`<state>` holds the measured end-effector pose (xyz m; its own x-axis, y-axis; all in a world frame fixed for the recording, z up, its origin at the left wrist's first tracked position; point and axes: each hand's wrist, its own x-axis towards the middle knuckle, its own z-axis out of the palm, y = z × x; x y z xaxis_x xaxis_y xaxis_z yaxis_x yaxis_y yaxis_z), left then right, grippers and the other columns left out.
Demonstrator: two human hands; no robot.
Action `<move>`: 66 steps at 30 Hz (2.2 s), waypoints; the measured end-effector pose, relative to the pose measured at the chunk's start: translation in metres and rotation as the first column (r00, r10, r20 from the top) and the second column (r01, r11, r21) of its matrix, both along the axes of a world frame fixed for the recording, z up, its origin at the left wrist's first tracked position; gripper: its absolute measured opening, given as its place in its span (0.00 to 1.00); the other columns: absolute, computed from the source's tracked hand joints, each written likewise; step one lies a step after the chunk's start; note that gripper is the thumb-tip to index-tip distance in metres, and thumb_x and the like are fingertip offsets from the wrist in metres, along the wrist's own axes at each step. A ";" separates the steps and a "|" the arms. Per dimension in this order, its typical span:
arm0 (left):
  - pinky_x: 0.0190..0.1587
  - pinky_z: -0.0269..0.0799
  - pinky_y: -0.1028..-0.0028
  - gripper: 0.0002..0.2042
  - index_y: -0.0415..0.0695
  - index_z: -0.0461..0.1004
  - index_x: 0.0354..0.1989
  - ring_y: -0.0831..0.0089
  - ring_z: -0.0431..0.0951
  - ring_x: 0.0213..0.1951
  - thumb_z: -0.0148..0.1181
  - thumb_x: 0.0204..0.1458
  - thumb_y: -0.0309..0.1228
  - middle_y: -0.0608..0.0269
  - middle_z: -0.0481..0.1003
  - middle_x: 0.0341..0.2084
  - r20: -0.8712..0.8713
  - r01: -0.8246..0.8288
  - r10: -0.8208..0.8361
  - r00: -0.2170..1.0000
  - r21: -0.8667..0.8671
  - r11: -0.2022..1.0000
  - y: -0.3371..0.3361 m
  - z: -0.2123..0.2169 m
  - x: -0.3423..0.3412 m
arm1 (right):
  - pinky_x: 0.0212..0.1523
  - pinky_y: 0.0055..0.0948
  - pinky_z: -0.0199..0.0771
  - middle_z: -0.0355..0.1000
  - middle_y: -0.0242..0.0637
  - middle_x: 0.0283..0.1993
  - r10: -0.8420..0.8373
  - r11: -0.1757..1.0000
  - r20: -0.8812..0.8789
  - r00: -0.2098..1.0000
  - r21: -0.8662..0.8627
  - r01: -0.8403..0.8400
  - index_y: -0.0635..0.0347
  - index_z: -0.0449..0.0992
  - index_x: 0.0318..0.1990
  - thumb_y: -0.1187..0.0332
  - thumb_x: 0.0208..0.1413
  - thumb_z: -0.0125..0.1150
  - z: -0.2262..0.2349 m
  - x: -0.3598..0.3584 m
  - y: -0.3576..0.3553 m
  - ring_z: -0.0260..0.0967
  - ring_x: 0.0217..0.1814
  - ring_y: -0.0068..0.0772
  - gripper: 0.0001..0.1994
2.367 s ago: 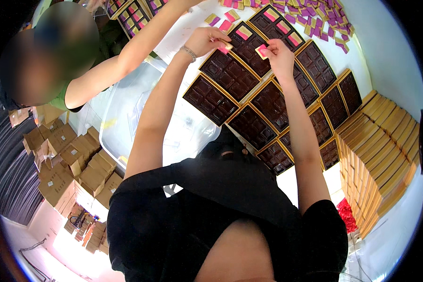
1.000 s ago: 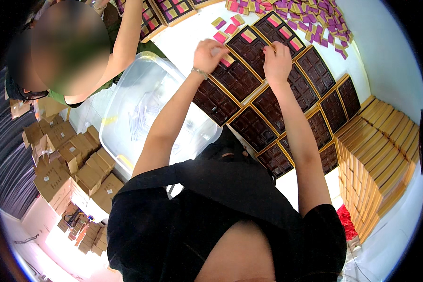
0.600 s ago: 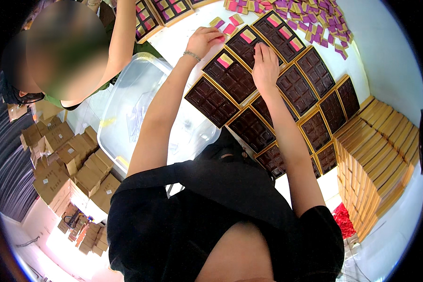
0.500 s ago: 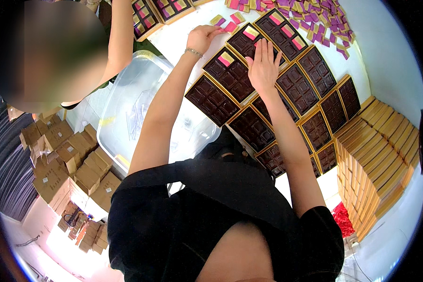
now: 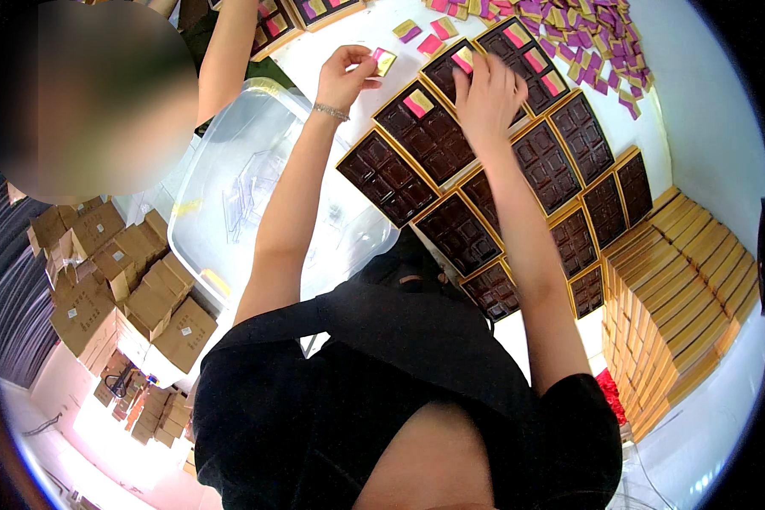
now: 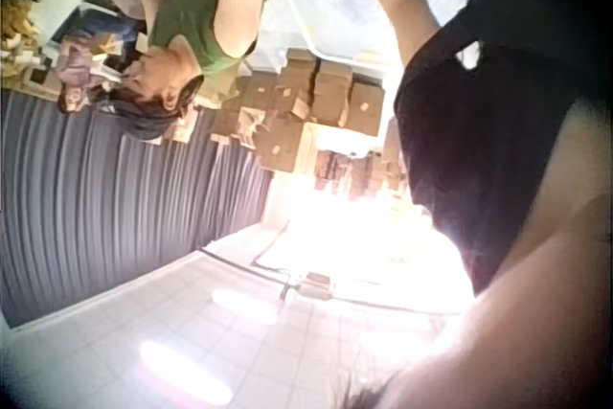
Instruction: The person places small pink and yellow wrapped chocolates into the compartments of dark brown cardboard trays. They handle the trays one by one, filling them and then stacking the completed units on the table. A coworker is visible in the background performing similar assembly tasks.
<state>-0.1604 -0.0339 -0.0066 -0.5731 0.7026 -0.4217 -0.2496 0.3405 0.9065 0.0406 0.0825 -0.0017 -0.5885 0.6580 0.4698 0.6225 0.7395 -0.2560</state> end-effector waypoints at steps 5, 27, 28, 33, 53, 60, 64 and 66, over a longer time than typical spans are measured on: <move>0.40 0.83 0.66 0.21 0.40 0.65 0.59 0.67 0.78 0.37 0.51 0.54 0.16 0.57 0.73 0.35 0.350 -0.183 0.126 0.928 0.137 0.973 -0.016 0.011 0.042 | 0.44 0.41 0.70 0.74 0.43 0.38 -0.060 0.997 0.227 0.972 0.068 0.046 0.61 0.77 0.36 0.63 0.53 0.57 -0.024 -0.080 0.071 0.72 0.43 0.45 0.11; 0.65 0.47 0.52 0.24 0.48 0.69 0.57 0.68 0.60 0.63 0.56 0.52 0.42 0.67 0.66 0.59 -0.882 0.494 -0.469 -0.051 -0.431 0.756 -0.036 0.012 0.130 | 0.45 0.39 0.69 0.69 0.39 0.43 -0.203 0.972 0.044 0.978 -0.114 0.207 0.59 0.76 0.44 0.65 0.49 0.65 -0.019 0.074 -0.015 0.66 0.47 0.43 0.15; 0.67 0.36 0.46 0.31 0.47 0.62 0.62 0.71 0.54 0.67 0.51 0.53 0.52 0.67 0.59 0.65 -0.810 0.494 -0.573 -0.128 -0.553 0.671 -0.042 0.009 0.127 | 0.45 0.39 0.68 0.69 0.39 0.43 -0.187 0.977 0.050 0.981 -0.095 0.191 0.59 0.76 0.44 0.65 0.49 0.65 -0.022 0.074 -0.017 0.66 0.47 0.43 0.15; 0.64 0.39 0.39 0.37 0.47 0.57 0.65 0.70 0.51 0.68 0.52 0.50 0.56 0.66 0.53 0.67 -0.772 0.497 -0.618 -0.146 -0.598 0.629 -0.045 0.010 0.125 | 0.60 0.45 0.60 0.65 0.40 0.58 -0.085 0.993 0.020 0.996 -0.082 0.086 0.57 0.71 0.55 0.61 0.54 0.61 -0.031 0.081 -0.020 0.60 0.62 0.45 0.21; 0.44 0.73 0.74 0.15 0.49 0.73 0.50 0.71 0.78 0.43 0.58 0.52 0.31 0.64 0.78 0.40 -0.933 0.526 -0.360 -0.026 -0.319 0.788 0.110 -0.042 -0.010 | 0.69 0.62 0.33 0.46 0.28 0.73 0.331 0.931 0.486 0.809 -0.308 -0.196 0.50 0.50 0.69 0.46 0.59 0.47 0.000 0.102 0.014 0.40 0.75 0.33 0.34; 0.29 0.74 0.79 0.10 0.41 0.76 0.44 0.79 0.77 0.25 0.52 0.57 0.30 0.63 0.78 0.26 -0.139 0.021 -0.006 0.990 0.103 0.994 0.108 -0.031 -0.001 | 0.65 0.53 0.49 0.69 0.35 0.58 0.323 0.945 0.321 0.890 -0.155 -0.286 0.57 0.71 0.53 0.57 0.55 0.58 0.024 0.065 0.029 0.61 0.63 0.35 0.21; 0.29 0.75 0.80 0.11 0.37 0.75 0.44 0.79 0.76 0.27 0.52 0.57 0.28 0.64 0.76 0.27 0.117 -0.068 0.049 0.992 0.159 0.985 0.096 -0.019 0.004 | 0.43 0.37 0.72 0.73 0.38 0.39 0.307 0.951 0.070 0.949 -0.054 -0.303 0.59 0.74 0.40 0.69 0.49 0.60 0.027 -0.044 0.083 0.68 0.46 0.41 0.10; 0.30 0.76 0.79 0.11 0.37 0.74 0.45 0.78 0.76 0.28 0.52 0.57 0.27 0.63 0.76 0.29 0.089 -0.059 0.046 0.995 0.150 0.987 0.085 -0.013 0.003 | 0.44 0.40 0.73 0.73 0.41 0.41 0.300 0.954 0.117 0.947 -0.033 -0.298 0.59 0.75 0.40 0.69 0.51 0.58 -0.006 -0.091 0.109 0.68 0.48 0.43 0.09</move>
<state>-0.1576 0.0509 -0.0199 -0.5775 0.7325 -0.3606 -0.3416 0.1844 0.9216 -0.0501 0.1913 -0.0081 -0.8105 0.4497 0.3753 0.4003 0.8930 -0.2056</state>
